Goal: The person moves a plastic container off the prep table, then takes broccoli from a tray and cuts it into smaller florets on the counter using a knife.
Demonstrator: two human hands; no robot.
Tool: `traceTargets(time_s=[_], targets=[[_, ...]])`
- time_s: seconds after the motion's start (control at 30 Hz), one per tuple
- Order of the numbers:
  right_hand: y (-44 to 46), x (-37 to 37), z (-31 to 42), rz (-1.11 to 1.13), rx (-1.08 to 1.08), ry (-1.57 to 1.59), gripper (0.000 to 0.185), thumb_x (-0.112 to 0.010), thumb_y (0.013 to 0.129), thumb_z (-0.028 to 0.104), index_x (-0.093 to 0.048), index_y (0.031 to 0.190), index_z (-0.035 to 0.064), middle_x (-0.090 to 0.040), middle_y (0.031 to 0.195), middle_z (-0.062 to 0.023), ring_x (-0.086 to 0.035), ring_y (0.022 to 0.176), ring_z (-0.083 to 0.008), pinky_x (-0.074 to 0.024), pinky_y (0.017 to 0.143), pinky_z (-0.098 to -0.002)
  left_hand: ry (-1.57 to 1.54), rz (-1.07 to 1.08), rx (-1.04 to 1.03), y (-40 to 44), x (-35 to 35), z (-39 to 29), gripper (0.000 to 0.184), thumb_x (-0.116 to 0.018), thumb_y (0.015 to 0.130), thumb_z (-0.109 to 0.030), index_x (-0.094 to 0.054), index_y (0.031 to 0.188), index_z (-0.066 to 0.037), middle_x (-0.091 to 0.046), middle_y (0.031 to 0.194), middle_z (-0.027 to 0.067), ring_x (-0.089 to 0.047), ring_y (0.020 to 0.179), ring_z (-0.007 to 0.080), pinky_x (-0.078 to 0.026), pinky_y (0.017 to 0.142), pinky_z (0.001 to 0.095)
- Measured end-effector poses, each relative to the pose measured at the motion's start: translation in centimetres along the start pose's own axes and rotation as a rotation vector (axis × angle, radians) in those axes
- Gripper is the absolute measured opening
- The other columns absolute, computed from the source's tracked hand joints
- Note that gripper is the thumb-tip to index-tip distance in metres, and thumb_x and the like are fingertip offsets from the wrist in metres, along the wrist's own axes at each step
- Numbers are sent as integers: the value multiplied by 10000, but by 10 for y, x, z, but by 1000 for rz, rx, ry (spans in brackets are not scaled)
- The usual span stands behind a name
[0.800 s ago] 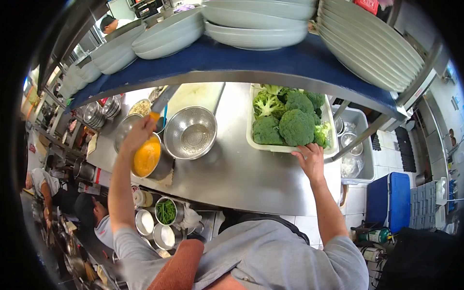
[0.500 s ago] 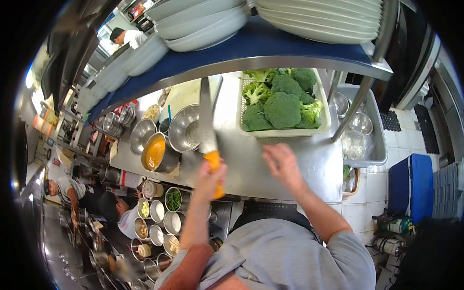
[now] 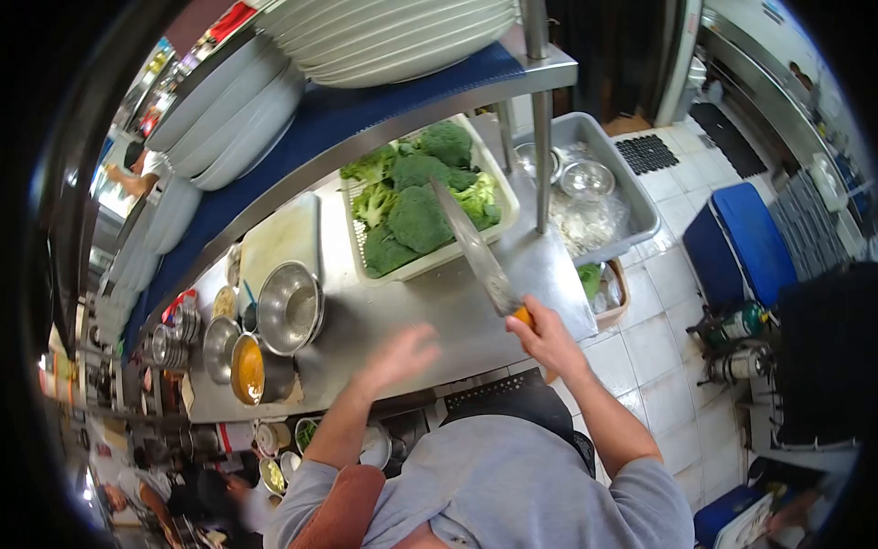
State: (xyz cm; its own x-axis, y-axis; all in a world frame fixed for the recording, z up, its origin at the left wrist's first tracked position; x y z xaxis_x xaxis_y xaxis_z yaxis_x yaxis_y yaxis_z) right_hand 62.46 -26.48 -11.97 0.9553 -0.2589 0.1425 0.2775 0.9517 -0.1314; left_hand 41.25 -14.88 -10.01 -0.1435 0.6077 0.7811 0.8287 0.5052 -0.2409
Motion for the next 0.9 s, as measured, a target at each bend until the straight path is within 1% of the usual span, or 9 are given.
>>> traceTargets(time_s=[0.07, 0.13, 0.23, 0.33, 0.43, 0.57, 0.7, 0.83, 0.9], targets=[[-28, 19, -15, -77, -63, 20, 207, -606, 991, 191, -489, 953, 24, -649, 753, -44, -502, 496, -79, -404, 441, -257, 261, -493, -13, 28, 61, 14, 514, -703, 868, -226, -538, 1314, -33, -550, 1317, 245, -545, 1213, 413, -458, 1023, 435], [-55, 28, -27, -148, -121, 40, 233, -621, 983, 212, -496, 949, 19, -628, 711, -40, -495, 495, -78, -395, 435, -268, 263, -739, -158, 55, 100, -9, 633, -716, 838, -162, -454, 1399, -30, -439, 1405, 288, -463, 1278, 460, -435, 1057, 478], [-97, 40, -51, -263, -251, 20, 235, -649, 954, 200, -518, 924, 8, -630, 714, -81, -519, 517, -137, -431, 483, -312, 359, -645, -177, 103, 101, -24, 843, -779, 797, -204, -330, 1494, -52, -285, 1519, 284, -309, 1390, 500, -378, 1088, 580], [-122, 59, -37, -352, -243, -514, 181, -688, 873, 176, -608, 915, 19, -626, 766, -191, -599, 691, -399, -489, 661, -442, 442, -601, 71, 136, 99, -21, 964, -844, 733, -328, -320, 1510, -105, -232, 1544, 264, -235, 1428, 469, -309, 1061, 687], [-126, 68, -33, -347, -6, -706, 173, -701, 849, 168, -627, 931, 35, -633, 822, -181, -625, 777, -411, -504, 682, -459, 480, -630, 106, 140, 100, -24, 947, -844, 728, -354, -344, 1492, -101, -280, 1506, 264, -277, 1400, 450, -328, 1055, 652], [-82, 71, -48, -192, -19, -868, 293, -713, 809, 140, -622, 1087, 120, -583, 993, -146, -650, 862, -364, -540, 736, -458, 510, -675, 38, 138, 102, -23, 900, -849, 723, -335, -381, 1459, -112, -349, 1459, 232, -331, 1361, 449, -374, 1021, 622], [-15, 56, -88, 9, 134, -823, 357, -722, 804, 163, -565, 1119, 102, -546, 1042, -169, -633, 910, -381, -532, 766, -459, 486, -712, -20, 138, 100, -27, 905, -853, 700, -297, -392, 1457, -111, -367, 1459, 225, -353, 1346, 442, -371, 1069, 572], [18, 37, -55, 35, 509, -726, 307, -705, 813, 118, -570, 1078, 38, -552, 1000, -193, -630, 918, -389, -534, 809, -466, 470, -721, 17, 142, 94, -29, 929, -842, 715, -270, -359, 1492, -111, -304, 1522, 241, -278, 1408, 459, -321, 1115, 576], [21, 36, -53, 47, 519, -654, 296, -709, 816, 120, -583, 1071, 39, -559, 1005, -187, -628, 921, -387, -534, 808, -465, 475, -764, 24, 125, 92, -34, 933, -838, 722, -259, -348, 1502, -109, -279, 1542, 248, -246, 1429, 466, -303, 1130, 578]])
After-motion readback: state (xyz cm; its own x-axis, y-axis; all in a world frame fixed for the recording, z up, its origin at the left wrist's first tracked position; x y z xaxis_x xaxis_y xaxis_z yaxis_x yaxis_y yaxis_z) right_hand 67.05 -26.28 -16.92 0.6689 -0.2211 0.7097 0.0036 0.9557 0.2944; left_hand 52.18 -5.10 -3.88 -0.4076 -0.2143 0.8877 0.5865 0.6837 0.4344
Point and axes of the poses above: each hand's wrist, its own y-axis towards the middle knuckle, its own x-axis out of the back of the hand, z = x × y, the point moved 8 cm from there along y, towards the middle knuckle
